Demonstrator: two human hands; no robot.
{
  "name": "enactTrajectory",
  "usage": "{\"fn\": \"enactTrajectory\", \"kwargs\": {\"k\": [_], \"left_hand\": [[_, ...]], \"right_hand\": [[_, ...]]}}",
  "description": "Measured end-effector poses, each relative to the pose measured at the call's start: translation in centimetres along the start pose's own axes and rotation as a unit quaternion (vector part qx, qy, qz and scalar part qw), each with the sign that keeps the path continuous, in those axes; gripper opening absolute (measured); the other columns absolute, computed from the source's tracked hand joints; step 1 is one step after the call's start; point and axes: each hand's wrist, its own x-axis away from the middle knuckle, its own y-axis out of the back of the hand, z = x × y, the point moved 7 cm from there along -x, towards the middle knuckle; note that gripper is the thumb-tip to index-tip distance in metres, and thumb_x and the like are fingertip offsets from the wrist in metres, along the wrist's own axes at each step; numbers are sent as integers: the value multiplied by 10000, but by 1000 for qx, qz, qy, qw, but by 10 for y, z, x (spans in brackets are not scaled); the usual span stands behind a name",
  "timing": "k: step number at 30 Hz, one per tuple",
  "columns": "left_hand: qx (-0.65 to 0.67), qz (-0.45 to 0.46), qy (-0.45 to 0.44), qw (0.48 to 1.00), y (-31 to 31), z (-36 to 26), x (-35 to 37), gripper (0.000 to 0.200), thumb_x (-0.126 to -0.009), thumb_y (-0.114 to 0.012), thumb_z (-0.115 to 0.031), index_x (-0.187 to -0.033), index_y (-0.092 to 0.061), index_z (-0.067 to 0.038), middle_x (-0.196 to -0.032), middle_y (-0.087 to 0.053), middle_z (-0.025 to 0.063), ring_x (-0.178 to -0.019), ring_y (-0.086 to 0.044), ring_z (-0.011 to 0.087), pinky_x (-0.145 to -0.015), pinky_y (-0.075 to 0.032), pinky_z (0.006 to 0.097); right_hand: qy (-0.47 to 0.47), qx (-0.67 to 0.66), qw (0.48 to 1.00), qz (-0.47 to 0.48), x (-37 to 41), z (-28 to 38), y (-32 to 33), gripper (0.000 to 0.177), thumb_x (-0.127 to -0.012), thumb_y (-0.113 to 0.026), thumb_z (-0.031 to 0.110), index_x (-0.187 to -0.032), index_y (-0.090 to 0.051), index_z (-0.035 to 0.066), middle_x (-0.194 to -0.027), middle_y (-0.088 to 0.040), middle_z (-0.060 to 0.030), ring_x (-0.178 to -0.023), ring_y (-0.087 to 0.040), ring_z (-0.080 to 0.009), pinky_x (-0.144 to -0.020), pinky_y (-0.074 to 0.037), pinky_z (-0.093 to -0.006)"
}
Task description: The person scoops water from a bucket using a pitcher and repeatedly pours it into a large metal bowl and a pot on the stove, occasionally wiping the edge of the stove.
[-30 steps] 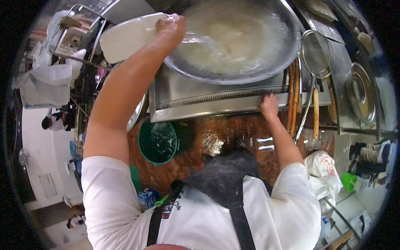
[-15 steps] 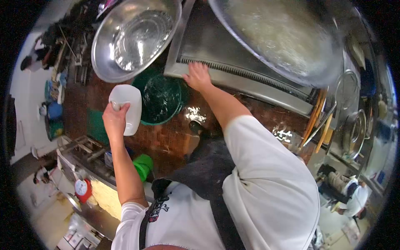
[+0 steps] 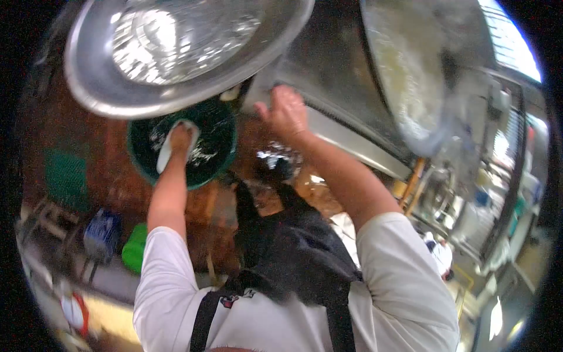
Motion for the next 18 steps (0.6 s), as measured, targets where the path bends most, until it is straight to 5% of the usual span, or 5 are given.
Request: {"fn": "enactTrajectory", "kwargs": {"k": [2,4,18], "left_hand": [[-11,142,89,986,-52,20,-34,507,-924,-507,-425,-1223,-597,-26,-1154,-642,226,-1077,-604,396,-962,-456,481],[-66,78,-12,995,-90,30,-53,518,-953,-450,-422,-1288,-562,-43,-1311,-564,200,-1188,-540,379,-994,-438,466],[-56,104,-28,993,-234,42,-129,508,-953,-476,-410,-1270,-560,-22,-1244,-589,224,-1121,-568,399,-952,-456,478]], "right_hand": [[-6,-21,999,36,-4,-2,1,498,-861,-619,465,-951,-515,-13,-887,-559,-200,-878,-559,-388,-800,-441,-478],[-14,-20,998,59,-5,-6,-5,528,-879,-558,505,-949,-507,-16,-911,-538,-204,-908,-533,-382,-834,-421,-490],[-4,-26,997,70,-6,-11,-14,585,-828,-628,478,-1037,-502,-54,-968,-522,-230,-929,-525,-418,-835,-421,-484]]}}
